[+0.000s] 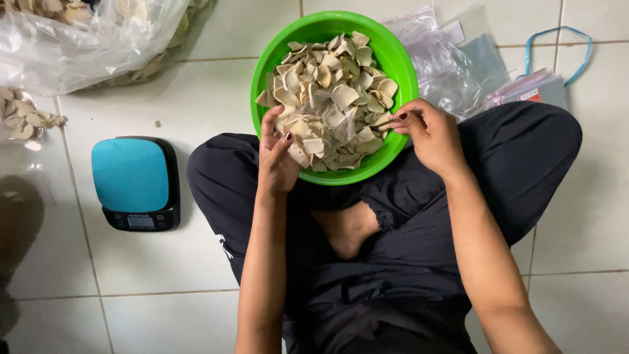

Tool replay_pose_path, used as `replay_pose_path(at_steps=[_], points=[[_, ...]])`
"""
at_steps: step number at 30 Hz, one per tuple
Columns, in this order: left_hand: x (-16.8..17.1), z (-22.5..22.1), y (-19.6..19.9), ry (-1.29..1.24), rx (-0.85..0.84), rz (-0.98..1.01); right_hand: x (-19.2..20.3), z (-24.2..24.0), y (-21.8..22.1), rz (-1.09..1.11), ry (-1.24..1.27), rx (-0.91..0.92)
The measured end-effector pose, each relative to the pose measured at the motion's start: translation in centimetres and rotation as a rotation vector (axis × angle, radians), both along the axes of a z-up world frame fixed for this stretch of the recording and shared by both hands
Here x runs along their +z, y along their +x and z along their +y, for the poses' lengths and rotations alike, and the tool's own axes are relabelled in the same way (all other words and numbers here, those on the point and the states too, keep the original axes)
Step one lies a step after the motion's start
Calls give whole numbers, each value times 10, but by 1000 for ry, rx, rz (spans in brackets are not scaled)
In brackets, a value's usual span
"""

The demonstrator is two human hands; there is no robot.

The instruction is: Packaging dried chips into small plastic bags using a spoon and weighing them on a digital scale

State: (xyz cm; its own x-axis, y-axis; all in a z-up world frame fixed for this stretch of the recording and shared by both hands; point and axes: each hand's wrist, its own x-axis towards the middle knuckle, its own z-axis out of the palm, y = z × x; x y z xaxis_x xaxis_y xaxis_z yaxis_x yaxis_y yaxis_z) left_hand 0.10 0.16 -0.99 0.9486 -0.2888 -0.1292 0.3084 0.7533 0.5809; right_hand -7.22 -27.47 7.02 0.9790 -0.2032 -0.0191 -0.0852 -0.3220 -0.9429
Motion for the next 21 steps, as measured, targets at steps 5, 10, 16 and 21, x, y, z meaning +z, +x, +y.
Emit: replay_pose_path(at_steps=[5, 10, 16, 21], points=[[-8, 2, 1, 5, 5, -16, -24, -9, -4, 207, 306, -175], [-9, 1, -1, 2, 9, -11, -30, -18, -5, 259, 356, -228], [-7, 1, -1, -10, 4, -10, -37, -35, -10, 306, 468, -293], [-3, 1, 1, -20, -1, -7, -31, -36, -7, 298, 541, -314]])
